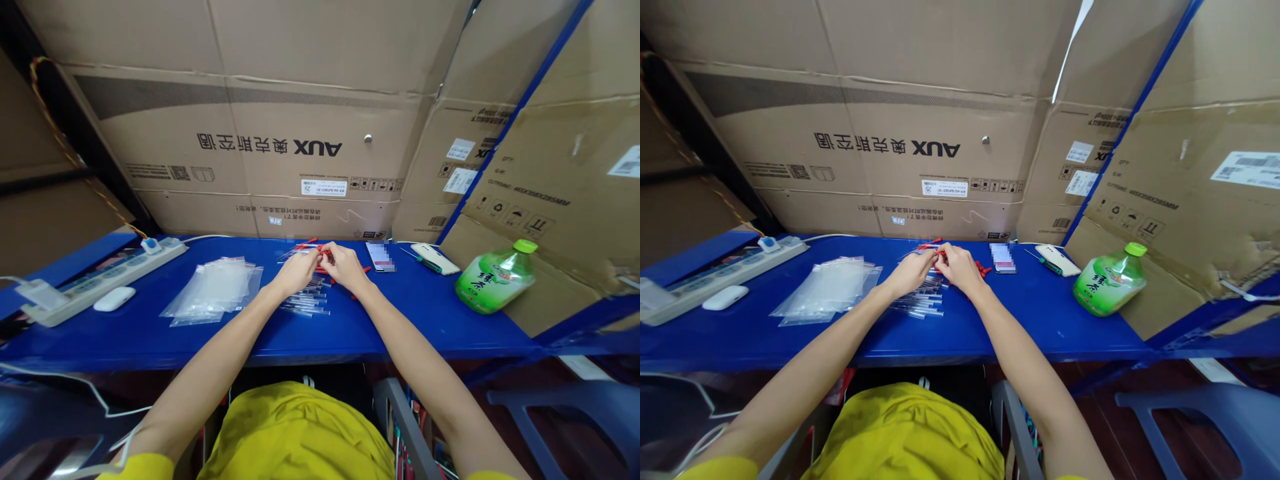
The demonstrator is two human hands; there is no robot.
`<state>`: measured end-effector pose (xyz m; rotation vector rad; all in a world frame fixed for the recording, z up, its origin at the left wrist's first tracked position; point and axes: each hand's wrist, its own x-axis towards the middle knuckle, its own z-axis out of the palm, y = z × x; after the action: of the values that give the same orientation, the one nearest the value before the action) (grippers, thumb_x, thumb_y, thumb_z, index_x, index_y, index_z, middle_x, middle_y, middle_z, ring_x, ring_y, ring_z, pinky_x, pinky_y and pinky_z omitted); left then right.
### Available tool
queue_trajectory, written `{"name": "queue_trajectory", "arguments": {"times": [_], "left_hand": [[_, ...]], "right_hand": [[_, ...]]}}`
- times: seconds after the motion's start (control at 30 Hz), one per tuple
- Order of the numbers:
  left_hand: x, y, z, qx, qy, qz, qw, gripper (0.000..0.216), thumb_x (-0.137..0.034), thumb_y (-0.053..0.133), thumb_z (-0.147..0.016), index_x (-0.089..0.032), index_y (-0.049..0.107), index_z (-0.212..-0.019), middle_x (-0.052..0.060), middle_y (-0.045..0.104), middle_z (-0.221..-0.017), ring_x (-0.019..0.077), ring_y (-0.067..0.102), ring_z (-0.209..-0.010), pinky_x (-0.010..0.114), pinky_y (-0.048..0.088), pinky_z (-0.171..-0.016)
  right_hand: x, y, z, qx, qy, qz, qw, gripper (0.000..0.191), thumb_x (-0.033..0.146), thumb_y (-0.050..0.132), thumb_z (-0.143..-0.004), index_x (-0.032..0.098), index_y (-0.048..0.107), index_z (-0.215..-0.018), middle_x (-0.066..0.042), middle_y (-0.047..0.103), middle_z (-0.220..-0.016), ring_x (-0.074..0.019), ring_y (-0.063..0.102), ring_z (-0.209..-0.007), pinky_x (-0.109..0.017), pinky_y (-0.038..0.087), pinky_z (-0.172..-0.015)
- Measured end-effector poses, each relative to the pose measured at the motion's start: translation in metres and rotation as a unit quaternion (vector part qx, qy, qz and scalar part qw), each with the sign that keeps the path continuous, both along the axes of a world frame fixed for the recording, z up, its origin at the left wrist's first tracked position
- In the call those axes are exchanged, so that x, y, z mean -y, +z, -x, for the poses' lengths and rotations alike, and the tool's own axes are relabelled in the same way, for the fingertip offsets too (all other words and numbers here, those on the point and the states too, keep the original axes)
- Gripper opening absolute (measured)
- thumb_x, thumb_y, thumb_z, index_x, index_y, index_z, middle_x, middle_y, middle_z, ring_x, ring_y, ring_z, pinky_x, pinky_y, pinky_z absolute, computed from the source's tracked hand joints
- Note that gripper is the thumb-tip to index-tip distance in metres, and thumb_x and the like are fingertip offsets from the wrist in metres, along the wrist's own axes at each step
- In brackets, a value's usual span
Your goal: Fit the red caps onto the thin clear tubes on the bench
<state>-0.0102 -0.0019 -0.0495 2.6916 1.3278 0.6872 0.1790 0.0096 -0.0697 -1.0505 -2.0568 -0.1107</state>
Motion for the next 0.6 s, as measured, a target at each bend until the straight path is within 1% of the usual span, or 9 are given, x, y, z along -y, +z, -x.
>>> {"name": "queue_trajectory", "arguments": {"times": [0.2,0.3,0.37,0.47,0.53,0.6], "left_hand": [[-0.003,-0.003,0.001,0.018,-0.02,-0.011,1.0,0.035,-0.031,0.034,-0.11,-0.014,0.064,-0.118,0.014,0.073,-0.087,0.0242,0.069,-0.075,0.031,0.045,-0.071],[-0.004,-0.003,0.001,0.034,-0.023,-0.011,0.999,0.035,-0.032,0.034,-0.11,-0.016,0.064,-0.114,0.013,0.075,-0.092,0.0241,0.07,-0.079,0.031,0.045,-0.073],[-0.003,-0.001,0.002,0.04,-0.015,-0.011,0.999,0.035,-0.033,0.034,-0.11,-0.018,0.065,-0.11,0.012,0.075,-0.094,0.0238,0.071,-0.082,0.03,0.044,-0.073],[-0.001,0.001,0.003,0.033,0.013,-0.005,0.999,0.037,-0.037,0.034,-0.11,-0.02,0.066,-0.106,0.009,0.076,-0.091,0.0236,0.07,-0.082,0.029,0.043,-0.072],[-0.001,0.002,0.004,0.026,0.023,-0.007,0.999,0.037,-0.039,0.034,-0.11,-0.021,0.066,-0.107,0.008,0.076,-0.09,0.0239,0.07,-0.082,0.029,0.042,-0.071],[-0.001,0.002,0.005,0.021,0.015,-0.016,1.0,0.038,-0.042,0.034,-0.11,-0.022,0.067,-0.106,0.008,0.075,-0.09,0.0239,0.07,-0.082,0.029,0.041,-0.07]], "right_hand": [[0.0,0.001,0.0,-0.015,0.007,-0.009,1.0,0.016,0.018,0.053,-0.092,0.019,0.065,-0.104,-0.007,0.075,-0.087,-0.0199,0.066,-0.076,-0.029,0.047,-0.074],[0.002,0.003,0.0,-0.046,0.022,0.001,0.999,0.014,0.022,0.056,-0.092,0.019,0.065,-0.102,-0.006,0.074,-0.087,-0.0189,0.065,-0.073,-0.029,0.047,-0.074],[0.003,0.004,-0.001,-0.083,0.038,0.029,0.995,0.014,0.028,0.059,-0.094,0.02,0.065,-0.104,-0.005,0.073,-0.085,-0.0176,0.065,-0.071,-0.028,0.047,-0.072],[0.004,0.006,-0.005,-0.136,0.071,0.101,0.983,0.021,0.04,0.059,-0.099,0.022,0.065,-0.106,-0.001,0.072,-0.082,-0.0158,0.063,-0.066,-0.027,0.045,-0.066],[0.004,0.008,-0.009,-0.149,0.097,0.142,0.974,0.026,0.047,0.057,-0.1,0.022,0.064,-0.105,0.0,0.07,-0.08,-0.0152,0.06,-0.064,-0.026,0.043,-0.064],[0.005,0.01,-0.013,-0.141,0.115,0.17,0.969,0.03,0.051,0.055,-0.101,0.023,0.063,-0.1,0.002,0.067,-0.076,-0.0146,0.057,-0.063,-0.026,0.041,-0.062]]}}
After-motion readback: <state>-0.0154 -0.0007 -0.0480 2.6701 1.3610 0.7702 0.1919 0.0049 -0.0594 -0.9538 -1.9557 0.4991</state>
